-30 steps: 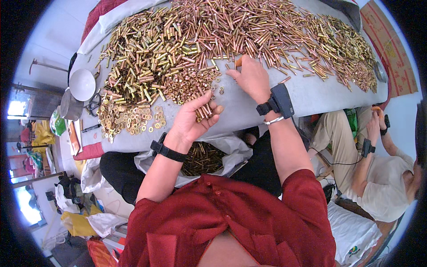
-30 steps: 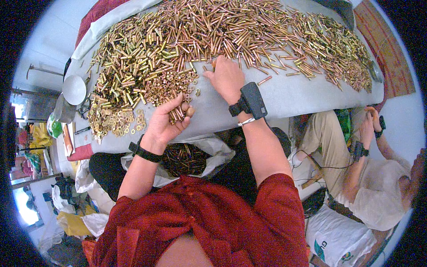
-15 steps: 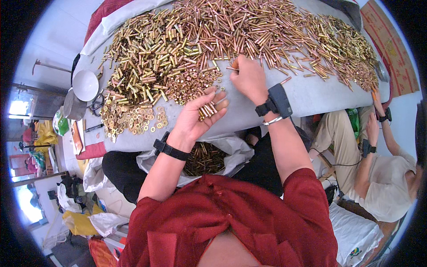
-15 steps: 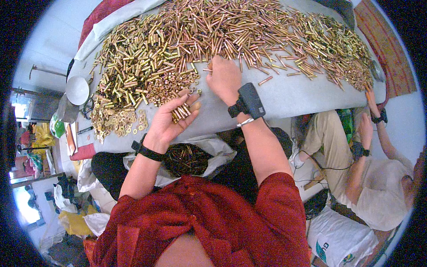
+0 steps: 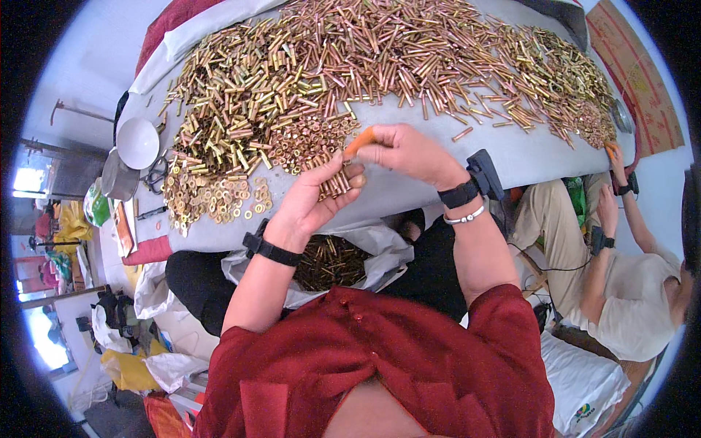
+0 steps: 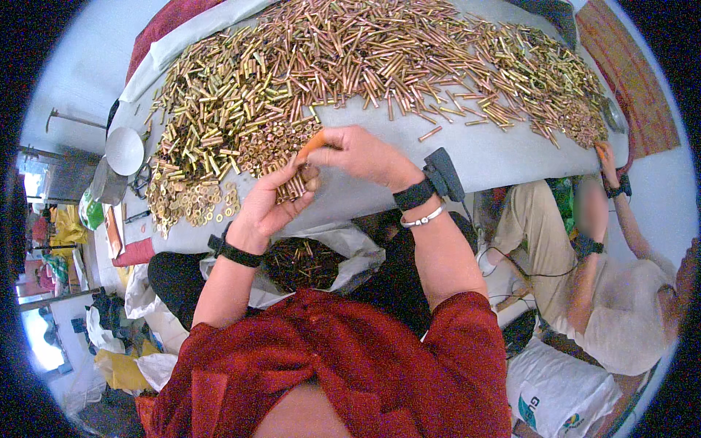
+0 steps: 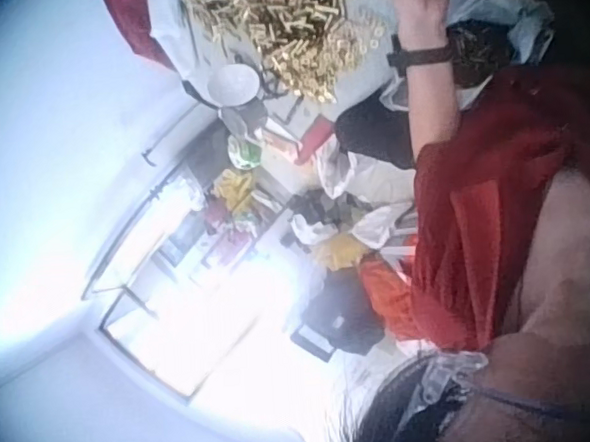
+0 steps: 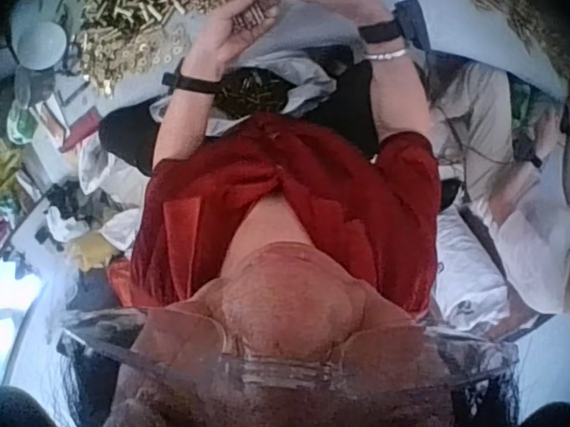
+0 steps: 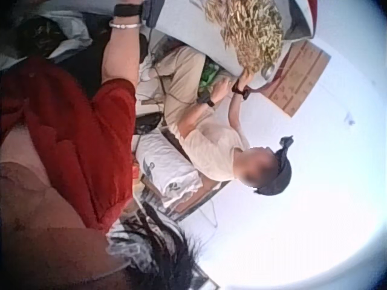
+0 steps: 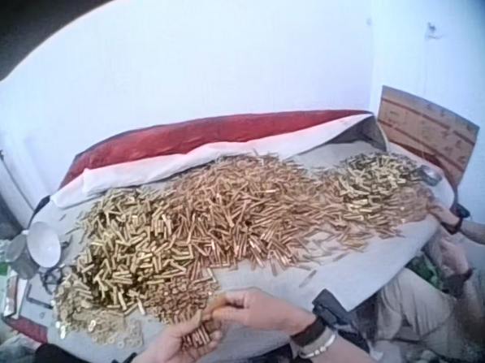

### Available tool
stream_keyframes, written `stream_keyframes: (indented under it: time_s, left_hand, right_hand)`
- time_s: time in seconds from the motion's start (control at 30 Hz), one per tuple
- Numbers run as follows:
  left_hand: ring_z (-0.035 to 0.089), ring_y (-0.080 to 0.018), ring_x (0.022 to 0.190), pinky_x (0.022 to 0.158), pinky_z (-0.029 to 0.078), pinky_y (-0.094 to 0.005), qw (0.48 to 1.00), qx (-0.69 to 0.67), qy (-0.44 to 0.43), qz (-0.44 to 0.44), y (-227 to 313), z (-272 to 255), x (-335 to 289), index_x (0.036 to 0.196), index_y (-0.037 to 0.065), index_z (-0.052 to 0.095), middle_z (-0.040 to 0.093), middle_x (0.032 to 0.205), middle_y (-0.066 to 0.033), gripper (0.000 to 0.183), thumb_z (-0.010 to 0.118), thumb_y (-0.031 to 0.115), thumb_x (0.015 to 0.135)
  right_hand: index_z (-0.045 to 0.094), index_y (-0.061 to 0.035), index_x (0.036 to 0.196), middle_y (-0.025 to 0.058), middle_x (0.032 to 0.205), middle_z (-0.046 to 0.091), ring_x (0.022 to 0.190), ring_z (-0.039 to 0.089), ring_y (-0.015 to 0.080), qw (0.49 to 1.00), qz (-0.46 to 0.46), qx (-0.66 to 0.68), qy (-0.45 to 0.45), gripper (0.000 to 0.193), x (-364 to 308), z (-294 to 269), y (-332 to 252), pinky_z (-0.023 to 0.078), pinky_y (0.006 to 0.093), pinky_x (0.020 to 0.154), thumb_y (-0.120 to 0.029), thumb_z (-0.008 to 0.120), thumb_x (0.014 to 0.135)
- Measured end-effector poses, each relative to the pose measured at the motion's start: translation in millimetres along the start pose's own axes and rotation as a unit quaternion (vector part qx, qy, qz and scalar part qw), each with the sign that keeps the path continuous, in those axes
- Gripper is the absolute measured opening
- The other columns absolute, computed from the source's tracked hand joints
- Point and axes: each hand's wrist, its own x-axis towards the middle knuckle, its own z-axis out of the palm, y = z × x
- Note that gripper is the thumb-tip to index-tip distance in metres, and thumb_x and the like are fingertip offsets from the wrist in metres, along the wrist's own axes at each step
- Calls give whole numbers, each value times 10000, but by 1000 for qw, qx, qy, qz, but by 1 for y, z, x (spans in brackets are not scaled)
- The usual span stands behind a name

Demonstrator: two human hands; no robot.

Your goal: Sorting and inspecting a large pile of ammunition casings and rounds on a table.

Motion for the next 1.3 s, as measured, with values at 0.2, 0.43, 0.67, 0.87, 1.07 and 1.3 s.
stream_keyframes:
  time_s: [0.2,0.43,0.67,0.87,1.07,1.3]
  left_hand:
    - [650,-197,840,630,548,-268,993,83,-35,-79,6,-3,-6,1148,72,563,648,952,-70,312,571,274,909]
    - [627,-183,875,607,510,-226,998,28,-21,-52,-3,-4,-5,1158,92,562,618,955,-37,314,628,207,873]
    - [609,-209,841,584,509,-247,1000,-13,10,-17,5,-9,-17,1093,101,559,608,905,-37,242,617,194,877]
    - [618,-216,840,557,500,-258,999,-15,25,-22,11,-11,-19,1065,116,568,618,875,-39,215,621,201,875]
    - [628,-213,813,548,486,-250,999,-14,42,-17,9,-11,-22,1058,104,582,627,855,-37,201,619,172,872]
    - [630,-220,787,585,534,-267,1000,-10,25,3,13,-6,-22,1057,69,583,625,829,-41,199,605,122,866]
  right_hand:
    - [604,-9,1030,50,887,657,819,596,107,998,8,17,-64,292,-9,8,2,484,274,752,-148,692,790]
    - [561,15,1031,73,879,638,788,604,157,969,-15,-149,196,320,28,-28,25,481,283,724,-223,662,842]
    - [550,24,998,229,922,578,872,579,369,761,-36,-442,474,477,72,-28,31,478,432,726,-370,696,771]
    - [537,-22,917,151,895,545,834,581,319,663,-4,-583,470,261,90,-25,50,497,405,671,-249,623,821]
    - [544,-35,889,138,881,542,838,577,305,661,15,-614,432,95,83,-17,46,500,394,657,-98,515,824]
    - [528,-49,855,141,860,549,819,566,304,692,-34,-614,378,63,43,-20,46,500,383,663,-78,528,799]
